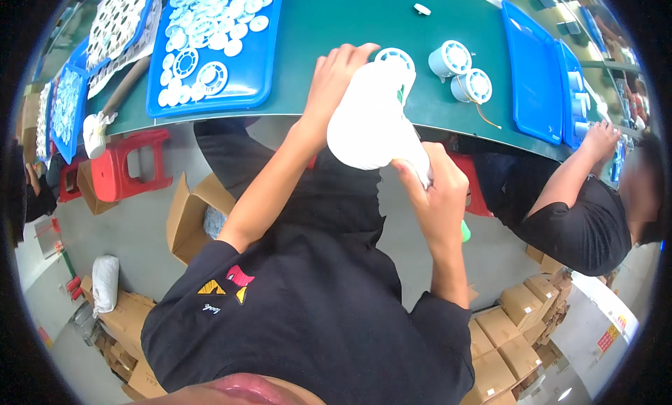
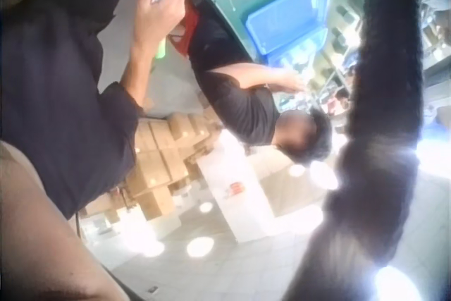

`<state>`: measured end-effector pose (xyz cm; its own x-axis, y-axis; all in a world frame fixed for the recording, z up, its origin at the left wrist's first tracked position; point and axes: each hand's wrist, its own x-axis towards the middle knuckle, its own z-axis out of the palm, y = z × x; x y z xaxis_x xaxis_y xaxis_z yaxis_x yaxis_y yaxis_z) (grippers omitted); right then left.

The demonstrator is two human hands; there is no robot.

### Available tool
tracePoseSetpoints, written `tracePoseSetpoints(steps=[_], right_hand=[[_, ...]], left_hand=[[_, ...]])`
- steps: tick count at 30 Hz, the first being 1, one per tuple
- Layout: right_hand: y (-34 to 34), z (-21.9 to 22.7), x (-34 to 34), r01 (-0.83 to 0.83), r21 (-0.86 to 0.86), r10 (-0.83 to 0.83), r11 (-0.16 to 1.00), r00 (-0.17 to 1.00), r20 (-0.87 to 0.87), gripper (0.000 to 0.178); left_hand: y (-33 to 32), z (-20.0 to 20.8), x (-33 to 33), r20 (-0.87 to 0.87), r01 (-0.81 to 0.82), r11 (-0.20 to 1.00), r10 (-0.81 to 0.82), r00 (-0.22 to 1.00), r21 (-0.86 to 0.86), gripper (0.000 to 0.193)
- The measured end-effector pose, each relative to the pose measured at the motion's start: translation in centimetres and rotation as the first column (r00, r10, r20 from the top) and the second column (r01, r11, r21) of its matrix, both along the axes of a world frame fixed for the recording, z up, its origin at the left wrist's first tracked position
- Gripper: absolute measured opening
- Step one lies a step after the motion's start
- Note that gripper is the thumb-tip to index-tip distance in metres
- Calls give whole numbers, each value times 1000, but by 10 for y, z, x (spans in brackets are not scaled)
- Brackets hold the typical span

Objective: Assembling small plastic and electronic parts using a rubber mallet and a screwdriver at a factory workbench.

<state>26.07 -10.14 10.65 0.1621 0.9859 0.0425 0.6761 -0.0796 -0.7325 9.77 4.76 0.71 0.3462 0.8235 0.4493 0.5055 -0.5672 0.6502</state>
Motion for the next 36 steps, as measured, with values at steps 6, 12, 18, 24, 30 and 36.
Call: tracePoseSetpoints(steps=[6,12,18,24,30,36], right_hand=[[51,-23,-34,-100,201,50,975,970,239,37],[72,-59,-2,85,241,-191,967,868,459,42],[93,-66,49,162,347,-333,924,788,518,44],[94,-59,44,116,510,-364,852,832,419,40],[214,25,-55,-137,693,102,707,991,92,15],[481,1,-109,-347,441,113,828,873,474,53]], left_hand=[[-69,-10,-36,-210,100,964,-153,966,-245,63],[-89,8,-50,-232,81,994,-96,968,-73,66],[-51,18,-52,-40,51,988,-57,998,-144,28],[-18,17,-49,106,5,982,15,994,-191,12],[-18,13,-52,112,-56,998,54,992,14,5],[-16,9,-45,193,5,999,-12,981,35,7]])
